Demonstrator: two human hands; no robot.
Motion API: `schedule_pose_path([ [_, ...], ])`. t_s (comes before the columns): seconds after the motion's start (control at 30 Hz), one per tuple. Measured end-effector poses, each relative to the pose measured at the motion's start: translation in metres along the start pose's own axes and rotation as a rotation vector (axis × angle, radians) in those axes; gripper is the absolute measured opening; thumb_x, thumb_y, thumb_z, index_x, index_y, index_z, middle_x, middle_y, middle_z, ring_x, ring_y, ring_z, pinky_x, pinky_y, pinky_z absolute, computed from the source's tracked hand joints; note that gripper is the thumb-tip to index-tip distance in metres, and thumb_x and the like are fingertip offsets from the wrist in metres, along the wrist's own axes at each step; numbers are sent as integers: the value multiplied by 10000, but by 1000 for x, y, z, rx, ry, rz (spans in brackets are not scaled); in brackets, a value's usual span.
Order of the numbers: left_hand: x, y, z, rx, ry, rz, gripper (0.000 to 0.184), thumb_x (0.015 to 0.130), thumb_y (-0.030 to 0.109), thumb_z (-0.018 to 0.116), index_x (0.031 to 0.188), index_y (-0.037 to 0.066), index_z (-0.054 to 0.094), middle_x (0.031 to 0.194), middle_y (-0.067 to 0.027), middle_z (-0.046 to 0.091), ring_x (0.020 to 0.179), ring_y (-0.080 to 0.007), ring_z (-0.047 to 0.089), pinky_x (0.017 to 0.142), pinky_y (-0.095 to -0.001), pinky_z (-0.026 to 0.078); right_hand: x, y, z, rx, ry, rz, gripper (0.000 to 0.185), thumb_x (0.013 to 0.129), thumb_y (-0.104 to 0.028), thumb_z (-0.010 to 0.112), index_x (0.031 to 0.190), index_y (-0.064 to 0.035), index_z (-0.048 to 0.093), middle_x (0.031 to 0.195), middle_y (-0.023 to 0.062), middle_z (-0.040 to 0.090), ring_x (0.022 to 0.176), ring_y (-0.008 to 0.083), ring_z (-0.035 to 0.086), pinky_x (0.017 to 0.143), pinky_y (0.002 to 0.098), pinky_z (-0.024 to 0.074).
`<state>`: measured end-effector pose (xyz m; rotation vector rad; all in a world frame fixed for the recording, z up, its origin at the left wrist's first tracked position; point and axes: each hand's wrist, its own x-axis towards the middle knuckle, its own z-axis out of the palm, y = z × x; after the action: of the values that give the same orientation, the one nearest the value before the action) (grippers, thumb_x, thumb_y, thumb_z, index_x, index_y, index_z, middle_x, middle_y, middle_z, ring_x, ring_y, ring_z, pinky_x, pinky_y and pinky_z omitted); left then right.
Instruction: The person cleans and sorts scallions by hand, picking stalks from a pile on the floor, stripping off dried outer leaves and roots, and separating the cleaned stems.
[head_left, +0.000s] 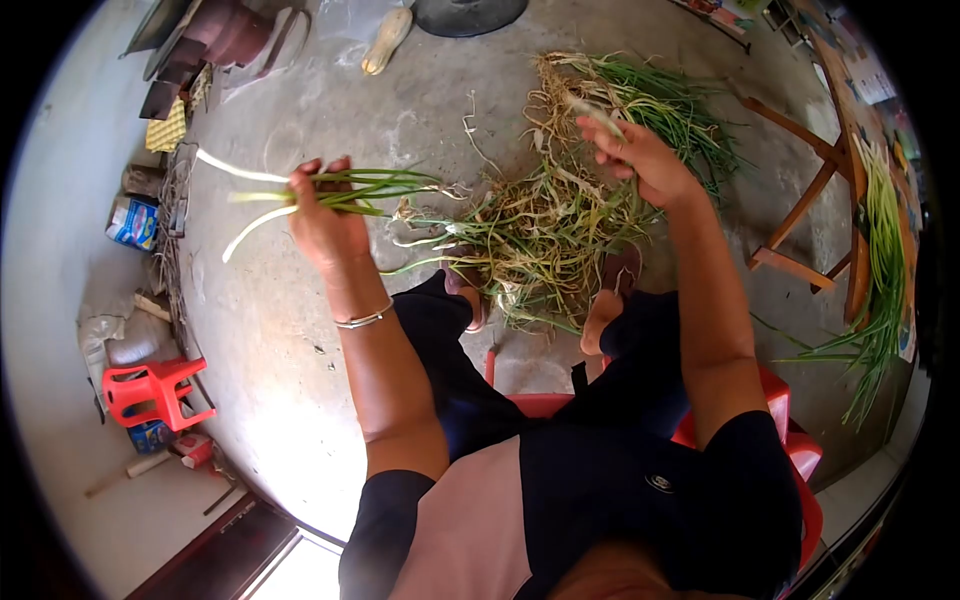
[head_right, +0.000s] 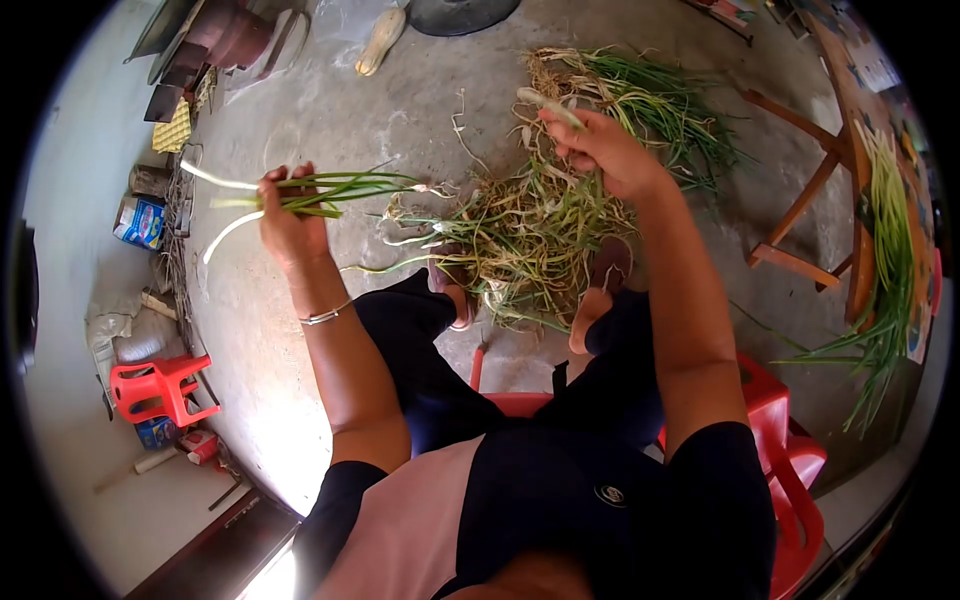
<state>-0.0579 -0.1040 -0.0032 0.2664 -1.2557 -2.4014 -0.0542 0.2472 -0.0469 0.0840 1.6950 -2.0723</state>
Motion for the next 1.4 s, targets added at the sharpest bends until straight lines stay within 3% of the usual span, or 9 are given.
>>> schedule_pose_path([
  [0.07, -11, -10, 15, 65, -53, -65, 166, 924, 198, 412, 887, 52, 482, 779, -42, 484, 591, -134, 474, 641, -326, 444, -1, -4, 6, 176, -6, -54, 381, 865, -257, 538, 1138, 7, 506, 941, 59, 556, 703, 77, 471, 543, 194, 359],
  [0.2, -40, -33, 42, 141, -278, -381, 60, 830, 110, 585, 845, 59, 557, 552, 38, 417, 461, -70, 371, 445, -212, 336, 0, -8, 18, 443, -110, -76, 326, 885, -221, 483, 1031, 60, 561, 868, 77, 586, 774, 117, 521, 629, 229, 408],
  [0.47, -82, -63, 65, 369, -535, -639, 178, 712, 68, 699, 857, 20, 607, 634, 15, 552, 485, -47, 438, 432, -179, 333, 6, -4, 43, 434, -95, -53, 436, 888, -342, 450, 1097, 27, 554, 1059, 60, 565, 897, 146, 468, 819, 285, 362],
  [0.6, -87, -66, 70, 467, -578, -670, 250, 697, 86, 720, 904, 4, 606, 667, 0, 562, 499, -47, 447, 439, -175, 328, 4, -1, 61, 390, -279, -81, 510, 890, -418, 422, 1190, -14, 504, 1108, 33, 533, 980, 150, 401, 889, 304, 320],
  [0.7, -88, -64, 73, 486, -632, -677, 260, 701, 77, 709, 924, -6, 605, 667, -2, 569, 490, -48, 445, 440, -175, 334, 1, -2, 66, 250, -310, -172, 627, 864, -482, 433, 1262, 2, 413, 1039, 64, 520, 934, 126, 463, 790, 271, 385],
  [0.8, -88, -71, 67, 571, -574, -572, 236, 712, 67, 691, 919, -14, 613, 672, -9, 583, 489, -46, 454, 434, -177, 335, 2, 2, 65, 144, -212, -242, 514, 869, -373, 498, 1218, 2, 456, 1004, 58, 524, 908, 113, 491, 752, 257, 412],
  [0.9, -80, -74, 61, 652, -523, -424, 165, 718, 53, 674, 860, -18, 628, 700, -32, 610, 513, -47, 483, 436, -183, 354, 1, 5, 68, -95, -5, -208, 181, 802, -137, 622, 927, -14, 575, 874, 19, 558, 732, 64, 508, 628, 207, 405],
  [1.2, -71, -71, 57, 819, -599, -207, 157, 728, 74, 671, 857, -7, 637, 712, -26, 620, 598, -56, 536, 523, -192, 414, 1, 7, 53, -260, 50, -104, 129, 783, -134, 629, 852, -37, 580, 692, -36, 544, 589, 33, 458, 532, 180, 360],
  [1.4, -64, -66, 48, 815, -654, -336, 163, 721, 101, 678, 851, 6, 653, 585, 14, 560, 514, -49, 446, 471, -220, 360, 0, -9, 23, 237, 110, -212, 82, 797, -124, 584, 837, -53, 576, 652, -23, 501, 546, 59, 432, 503, 204, 348],
])
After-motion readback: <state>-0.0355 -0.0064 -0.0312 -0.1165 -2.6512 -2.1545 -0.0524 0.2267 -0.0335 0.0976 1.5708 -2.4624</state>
